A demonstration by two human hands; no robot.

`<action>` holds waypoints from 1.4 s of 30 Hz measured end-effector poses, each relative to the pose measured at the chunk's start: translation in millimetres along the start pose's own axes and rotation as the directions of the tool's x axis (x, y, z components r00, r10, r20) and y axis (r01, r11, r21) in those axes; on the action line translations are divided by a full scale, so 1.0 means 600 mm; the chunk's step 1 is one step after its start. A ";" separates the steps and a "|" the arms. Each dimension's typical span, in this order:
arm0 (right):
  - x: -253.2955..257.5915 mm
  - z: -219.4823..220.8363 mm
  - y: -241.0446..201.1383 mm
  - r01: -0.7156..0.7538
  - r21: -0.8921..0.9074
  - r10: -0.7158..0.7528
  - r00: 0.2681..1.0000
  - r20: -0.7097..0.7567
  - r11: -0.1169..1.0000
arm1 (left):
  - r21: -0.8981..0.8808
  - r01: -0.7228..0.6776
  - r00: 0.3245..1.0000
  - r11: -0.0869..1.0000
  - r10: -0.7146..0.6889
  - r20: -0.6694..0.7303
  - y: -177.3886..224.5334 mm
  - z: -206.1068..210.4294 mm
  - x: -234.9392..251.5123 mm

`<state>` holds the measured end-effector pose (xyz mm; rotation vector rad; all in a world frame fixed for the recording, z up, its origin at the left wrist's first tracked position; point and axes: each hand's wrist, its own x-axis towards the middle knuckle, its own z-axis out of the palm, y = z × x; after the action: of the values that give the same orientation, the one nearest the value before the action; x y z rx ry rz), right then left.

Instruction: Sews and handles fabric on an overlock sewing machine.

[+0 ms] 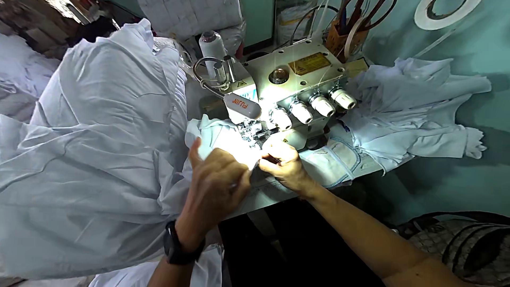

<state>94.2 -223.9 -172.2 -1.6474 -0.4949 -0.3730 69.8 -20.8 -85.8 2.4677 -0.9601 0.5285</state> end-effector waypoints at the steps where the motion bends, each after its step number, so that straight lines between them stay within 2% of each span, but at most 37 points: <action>1: -0.002 -0.005 0.000 0.041 -0.048 -0.040 0.999 0.015 0.998 | 0.012 -0.013 1.000 1.000 0.013 0.013 0.020 0.010 -0.006; 4: -0.027 -0.025 -0.007 0.184 -0.151 -0.167 0.979 0.116 0.971 | 0.083 -0.054 0.996 0.995 0.048 0.078 0.052 0.024 -0.020; 9: -0.045 -0.028 -0.009 0.196 -0.178 -0.173 0.975 0.137 0.964 | 0.304 -0.026 0.994 0.952 -0.007 0.106 0.000 0.025 -0.027; 15: -0.018 -0.004 -0.004 0.149 -0.183 -0.147 0.989 0.024 0.972 | 0.129 0.019 0.999 0.991 -0.024 0.039 -0.043 0.039 -0.009; 18: -0.017 -0.005 -0.007 0.168 -0.160 -0.163 0.986 0.040 0.973 | 0.066 0.013 0.999 0.998 -0.015 0.041 -0.048 0.037 -0.011; 21: -0.015 -0.010 -0.001 0.181 -0.177 -0.170 0.983 0.074 0.967 | 0.045 0.028 0.997 0.999 -0.031 0.069 -0.044 0.035 -0.018; 27: 0.008 0.004 0.005 0.142 -0.294 -0.154 0.988 -0.018 0.945 | -0.006 0.087 0.995 0.996 -0.087 0.041 -0.084 0.046 0.019; 31: -0.066 0.018 0.019 0.060 -0.183 -0.085 0.988 -0.130 0.981 | 0.009 0.112 0.992 0.994 -0.111 -0.058 -0.116 0.053 0.048; 32: -0.090 0.022 0.032 0.035 -0.175 -0.056 0.992 -0.117 0.984 | 0.009 0.136 0.987 0.991 -0.135 -0.088 -0.120 0.053 0.058; 35: -0.136 0.017 0.078 0.008 -0.317 -0.002 1.000 0.021 0.948 | -0.014 0.323 0.933 0.946 -0.320 -0.162 -0.125 0.056 0.093; 37: -0.121 0.009 0.071 0.013 -0.275 -0.003 0.999 0.036 0.961 | -0.028 0.429 0.884 0.903 -0.426 -0.191 -0.115 0.058 0.093; 39: -0.088 -0.006 0.042 -0.050 -0.195 0.059 0.998 0.039 0.980 | -0.035 0.483 0.855 0.875 -0.480 -0.199 -0.090 0.061 0.055; 42: -0.036 -0.025 -0.004 -0.023 -0.315 0.042 0.998 0.053 0.949 | -0.022 0.498 0.819 0.867 -0.479 -0.316 -0.040 0.076 -0.011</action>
<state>75.4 -240.5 -179.1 -1.9776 -0.4688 -0.3949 90.9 -25.1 -133.4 2.4493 -0.1656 0.7412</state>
